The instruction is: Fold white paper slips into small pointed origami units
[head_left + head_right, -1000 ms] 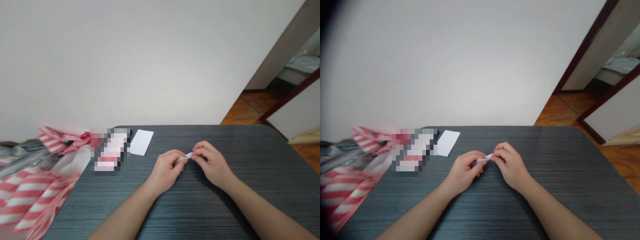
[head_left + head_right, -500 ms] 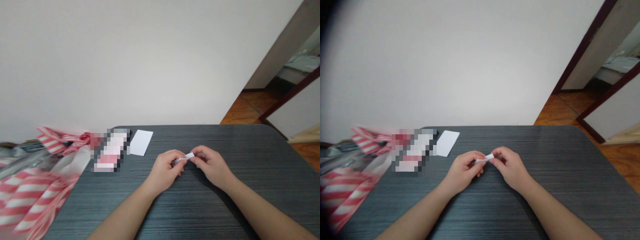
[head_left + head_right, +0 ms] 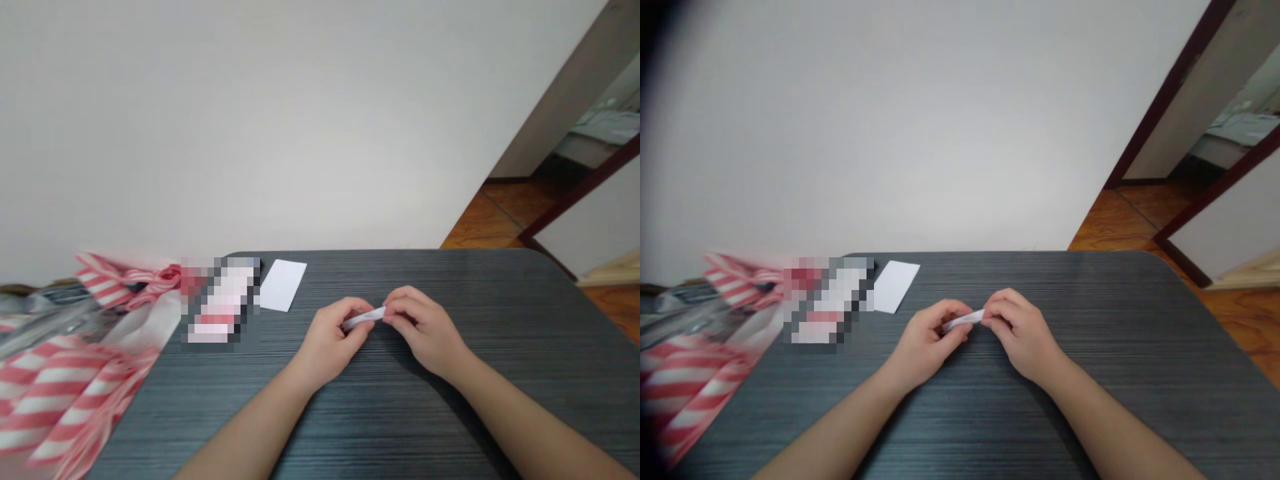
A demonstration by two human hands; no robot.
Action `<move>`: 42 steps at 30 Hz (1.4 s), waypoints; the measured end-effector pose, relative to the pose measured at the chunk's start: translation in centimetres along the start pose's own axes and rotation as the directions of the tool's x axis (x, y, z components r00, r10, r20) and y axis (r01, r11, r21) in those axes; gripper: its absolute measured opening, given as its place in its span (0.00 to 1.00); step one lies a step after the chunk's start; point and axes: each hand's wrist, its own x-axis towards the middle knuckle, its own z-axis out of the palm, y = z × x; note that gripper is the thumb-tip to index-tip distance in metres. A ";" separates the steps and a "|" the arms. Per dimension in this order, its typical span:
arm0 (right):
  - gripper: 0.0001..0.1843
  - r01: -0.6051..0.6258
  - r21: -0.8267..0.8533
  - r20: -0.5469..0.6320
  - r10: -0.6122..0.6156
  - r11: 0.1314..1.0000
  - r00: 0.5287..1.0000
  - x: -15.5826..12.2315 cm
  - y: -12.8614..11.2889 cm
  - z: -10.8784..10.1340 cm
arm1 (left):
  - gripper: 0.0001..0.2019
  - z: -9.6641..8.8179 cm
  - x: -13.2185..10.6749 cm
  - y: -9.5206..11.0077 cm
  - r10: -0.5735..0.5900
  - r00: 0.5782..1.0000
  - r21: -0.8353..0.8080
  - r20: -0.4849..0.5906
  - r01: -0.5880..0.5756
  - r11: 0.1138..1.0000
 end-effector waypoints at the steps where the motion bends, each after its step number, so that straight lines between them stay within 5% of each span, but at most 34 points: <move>1: 0.08 0.012 -0.009 -0.001 -0.012 1.000 1.000 0.0 0.0 0.0 | 0.09 0.0 0.0 0.0 -0.001 1.000 0.001 -0.009 0.001 1.000; 8: 0.10 0.063 -0.043 0.024 -0.062 0.997 0.998 -0.1 0.0 0.0 | 0.08 -0.3 0.1 0.5 0.023 0.993 0.103 0.116 -0.035 0.994; 21: 0.01 -0.008 -0.011 0.000 0.008 1.000 1.000 -0.2 -0.1 0.4 | 0.10 -0.3 0.0 0.6 0.034 0.998 0.168 0.058 -0.043 0.985; 24: 0.04 -0.092 -0.005 0.004 0.092 0.996 0.996 -0.3 0.1 0.5 | 0.10 -0.3 0.0 0.6 0.023 0.998 0.146 0.053 -0.030 0.989; 42: 0.10 -0.102 0.121 0.125 0.087 0.987 0.988 0.3 -1.1 0.0 | 0.11 -0.1 -0.1 0.5 -0.046 0.993 0.046 0.107 0.041 0.998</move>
